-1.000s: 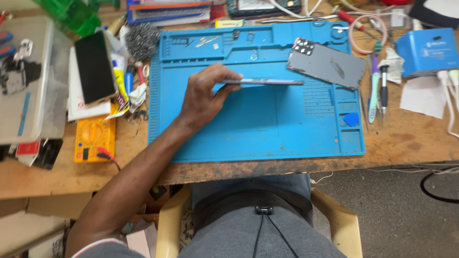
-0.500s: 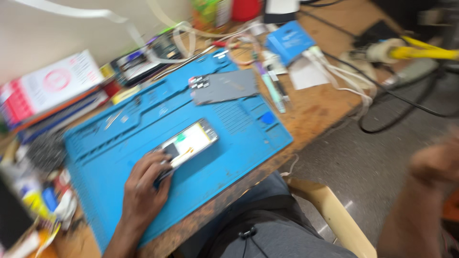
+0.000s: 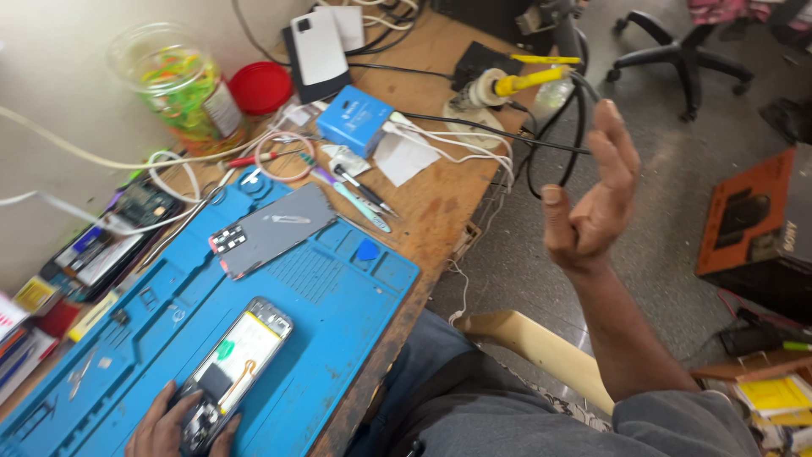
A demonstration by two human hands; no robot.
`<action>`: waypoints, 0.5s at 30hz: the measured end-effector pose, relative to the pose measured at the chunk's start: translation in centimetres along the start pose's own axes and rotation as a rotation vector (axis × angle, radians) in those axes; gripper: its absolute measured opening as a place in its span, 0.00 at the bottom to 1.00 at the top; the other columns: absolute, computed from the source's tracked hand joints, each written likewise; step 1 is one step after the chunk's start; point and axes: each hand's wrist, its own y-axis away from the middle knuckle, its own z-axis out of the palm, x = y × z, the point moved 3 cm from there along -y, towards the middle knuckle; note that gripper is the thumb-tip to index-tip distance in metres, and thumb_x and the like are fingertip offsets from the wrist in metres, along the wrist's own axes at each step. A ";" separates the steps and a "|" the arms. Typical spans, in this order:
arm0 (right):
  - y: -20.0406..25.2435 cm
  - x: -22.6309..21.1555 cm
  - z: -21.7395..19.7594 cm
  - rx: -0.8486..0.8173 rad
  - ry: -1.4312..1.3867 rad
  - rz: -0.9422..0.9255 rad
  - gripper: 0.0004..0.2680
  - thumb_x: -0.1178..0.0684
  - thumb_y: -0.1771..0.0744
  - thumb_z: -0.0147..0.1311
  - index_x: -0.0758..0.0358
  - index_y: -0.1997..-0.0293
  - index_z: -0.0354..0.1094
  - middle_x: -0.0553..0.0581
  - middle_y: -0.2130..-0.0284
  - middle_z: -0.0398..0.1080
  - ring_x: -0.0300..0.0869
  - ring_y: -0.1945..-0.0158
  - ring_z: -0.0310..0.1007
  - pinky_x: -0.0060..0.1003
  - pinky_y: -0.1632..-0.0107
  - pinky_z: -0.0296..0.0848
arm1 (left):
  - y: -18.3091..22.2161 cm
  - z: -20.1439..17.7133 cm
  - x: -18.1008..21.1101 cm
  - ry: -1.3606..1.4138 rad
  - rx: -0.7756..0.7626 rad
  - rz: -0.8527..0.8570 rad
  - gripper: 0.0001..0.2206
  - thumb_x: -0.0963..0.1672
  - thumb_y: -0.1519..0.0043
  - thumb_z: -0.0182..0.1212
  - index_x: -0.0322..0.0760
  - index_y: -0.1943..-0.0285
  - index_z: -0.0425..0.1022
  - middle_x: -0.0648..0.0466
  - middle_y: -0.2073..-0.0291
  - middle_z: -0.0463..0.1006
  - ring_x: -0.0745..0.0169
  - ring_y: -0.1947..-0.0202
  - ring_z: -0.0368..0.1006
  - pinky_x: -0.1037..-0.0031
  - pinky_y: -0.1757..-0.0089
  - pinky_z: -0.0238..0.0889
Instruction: The person plugs a charging cable into a phone, then removes the back cover and begins unscrewing internal components with a small screwdriver.
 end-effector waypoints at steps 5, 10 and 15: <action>0.4 0.3 -0.4 -0.009 0.023 0.038 0.19 0.46 0.28 0.52 0.57 0.28 0.55 0.64 0.27 0.57 0.50 0.23 0.55 0.51 0.20 0.57 | -1.5 6.8 -8.9 -0.264 -0.258 -0.125 0.43 0.63 0.68 0.74 0.38 0.45 0.80 0.36 0.38 0.74 0.38 0.34 0.70 0.54 0.36 0.68; 0.6 0.1 -0.5 -0.027 0.009 0.062 0.19 0.44 0.27 0.53 0.56 0.28 0.54 0.63 0.26 0.56 0.50 0.22 0.54 0.50 0.23 0.56 | -2.2 6.2 -8.3 -0.017 -0.155 0.005 0.42 0.62 0.60 0.71 0.29 0.45 0.77 0.27 0.43 0.74 0.34 0.40 0.74 0.53 0.42 0.70; 0.6 -0.1 0.1 -0.030 -0.004 0.054 0.19 0.44 0.27 0.53 0.56 0.28 0.54 0.63 0.26 0.56 0.50 0.22 0.53 0.50 0.22 0.55 | -2.1 1.7 -2.9 -0.099 -0.390 -0.126 0.46 0.60 0.59 0.74 0.23 0.39 0.73 0.26 0.42 0.70 0.31 0.42 0.73 0.51 0.44 0.70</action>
